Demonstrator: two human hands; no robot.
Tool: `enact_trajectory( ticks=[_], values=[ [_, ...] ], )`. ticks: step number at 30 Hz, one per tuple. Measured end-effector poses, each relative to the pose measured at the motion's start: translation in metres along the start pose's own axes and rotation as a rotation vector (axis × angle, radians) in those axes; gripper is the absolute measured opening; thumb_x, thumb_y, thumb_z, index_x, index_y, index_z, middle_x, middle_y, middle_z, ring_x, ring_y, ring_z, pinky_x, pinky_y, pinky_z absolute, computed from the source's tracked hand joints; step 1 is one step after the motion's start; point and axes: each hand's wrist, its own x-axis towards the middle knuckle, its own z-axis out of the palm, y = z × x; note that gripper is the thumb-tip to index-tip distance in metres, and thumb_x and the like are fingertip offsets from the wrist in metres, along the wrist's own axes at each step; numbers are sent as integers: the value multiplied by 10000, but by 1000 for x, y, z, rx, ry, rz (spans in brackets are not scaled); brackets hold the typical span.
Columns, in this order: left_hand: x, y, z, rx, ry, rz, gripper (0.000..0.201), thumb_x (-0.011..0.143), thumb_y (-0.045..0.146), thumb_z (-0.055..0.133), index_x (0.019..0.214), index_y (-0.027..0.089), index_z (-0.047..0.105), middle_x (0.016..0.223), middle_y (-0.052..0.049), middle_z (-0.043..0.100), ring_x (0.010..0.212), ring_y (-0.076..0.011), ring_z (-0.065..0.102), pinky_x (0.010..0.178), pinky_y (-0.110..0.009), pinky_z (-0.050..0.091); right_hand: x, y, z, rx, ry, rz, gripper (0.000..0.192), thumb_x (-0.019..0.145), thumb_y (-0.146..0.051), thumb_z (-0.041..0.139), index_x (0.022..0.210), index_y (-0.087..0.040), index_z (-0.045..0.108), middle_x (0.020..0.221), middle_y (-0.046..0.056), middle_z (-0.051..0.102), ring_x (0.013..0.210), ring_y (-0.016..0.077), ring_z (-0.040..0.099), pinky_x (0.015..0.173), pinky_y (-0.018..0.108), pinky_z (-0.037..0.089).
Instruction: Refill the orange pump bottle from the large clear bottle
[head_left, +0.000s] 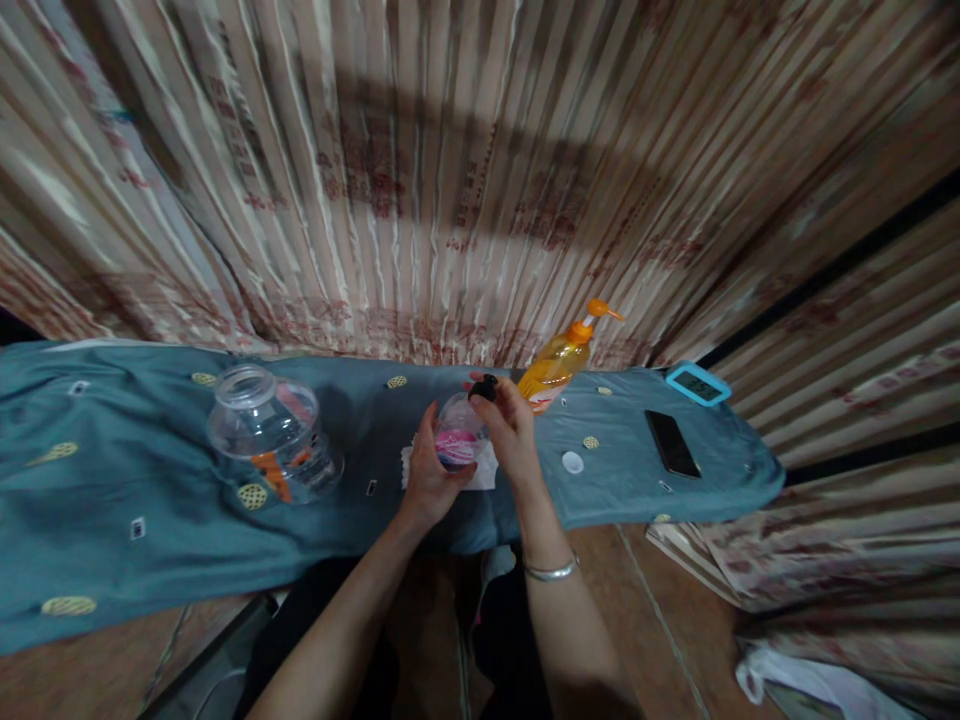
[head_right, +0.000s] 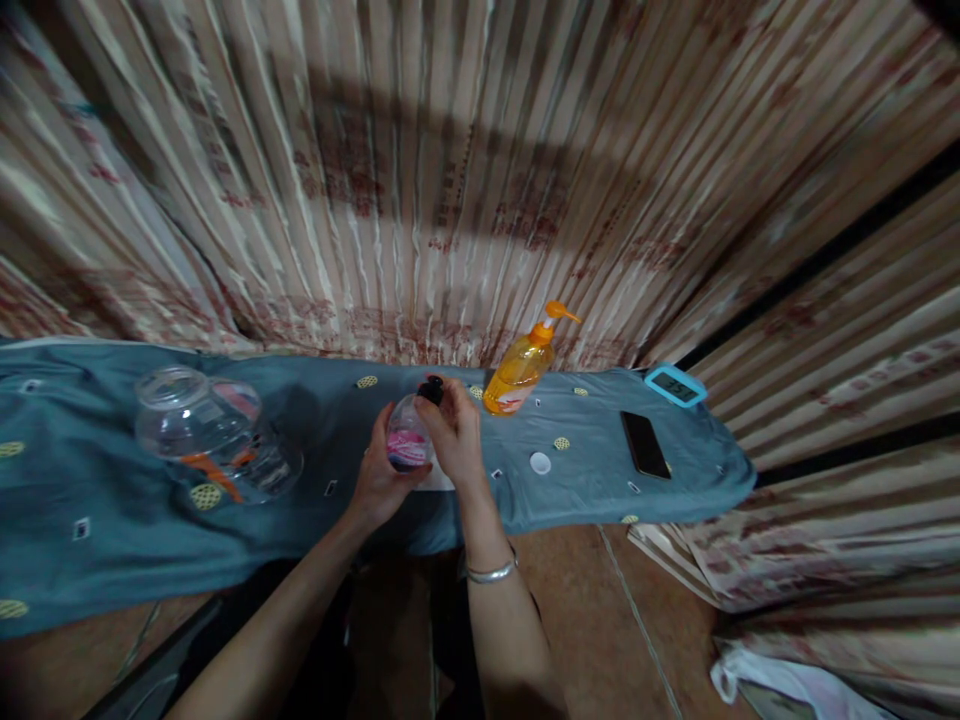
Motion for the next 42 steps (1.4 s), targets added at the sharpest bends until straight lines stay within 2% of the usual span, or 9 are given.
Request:
enact_trajectory(
  ticks=[4, 10, 16, 19, 26, 30, 34, 38, 42],
  values=[
    [0, 0, 0, -2, 11, -4, 969, 594, 216, 807, 1437, 172, 330, 1342, -149, 564, 1231, -322, 561, 1049, -495, 463, -2, -4, 1, -9, 0, -15, 361, 776, -361, 732, 1081, -210, 611, 1019, 26, 665, 972, 159, 630, 879, 297, 489],
    [1, -3, 1, -7, 1, 12, 983, 594, 265, 823, 1439, 185, 326, 1356, -149, 555, 1239, -327, 556, 1053, -502, 456, 1, -1, 6, -23, 100, -36, 381, 643, -345, 832, 867, -199, 561, 898, 14, 657, 842, 140, 623, 787, 265, 507],
    [0, -1, 0, 1, 11, 12, 974, 595, 282, 823, 1432, 178, 334, 1376, -155, 543, 1237, -320, 562, 1054, -483, 462, 0, -5, 3, -15, 25, 1, 321, 753, -377, 726, 1003, -201, 627, 997, 38, 677, 959, 171, 635, 878, 314, 503],
    [0, 2, 0, 1, 5, -1, 973, 595, 278, 815, 1431, 167, 331, 1376, -161, 542, 1230, -318, 566, 1052, -483, 461, -1, -6, 3, -15, 35, -8, 387, 719, -380, 766, 1022, -204, 602, 988, 38, 668, 954, 169, 638, 873, 308, 510],
    [0, 3, -1, -14, -16, -14, 970, 590, 265, 814, 1426, 158, 334, 1385, -172, 530, 1238, -328, 559, 1060, -492, 450, 3, 3, 1, -7, 102, -23, 401, 630, -355, 825, 866, -205, 538, 1053, 44, 661, 953, 165, 644, 876, 305, 526],
    [0, 3, 0, -13, -18, -41, 986, 587, 250, 806, 1435, 146, 315, 1399, -179, 518, 1259, -334, 541, 1075, -498, 434, 1, -2, -5, -46, 38, -10, 301, 748, -372, 753, 968, -202, 637, 1126, 42, 650, 975, 155, 632, 875, 287, 509],
    [0, 2, 0, -14, -26, -38, 994, 581, 245, 802, 1436, 133, 307, 1409, -189, 508, 1264, -335, 534, 1083, -508, 420, 1, -5, -7, -81, 23, -31, 393, 759, -391, 757, 1079, -205, 624, 1037, 34, 666, 978, 155, 627, 883, 292, 502],
    [-1, 0, -2, 1, -26, 2, 994, 585, 255, 809, 1438, 165, 308, 1411, -172, 512, 1259, -329, 541, 1082, -505, 420, 2, -5, -7, -136, 61, -77, 401, 656, -342, 839, 948, -192, 609, 1084, 55, 653, 954, 165, 633, 890, 315, 513],
    [-2, 0, -3, 24, -36, 23, 987, 600, 241, 799, 1445, 159, 296, 1425, -175, 494, 1276, -329, 526, 1096, -504, 407, 1, -9, -8, -147, 49, -112, 303, 706, -349, 802, 899, -195, 627, 1141, 64, 640, 981, 167, 630, 879, 315, 521]
  ],
)
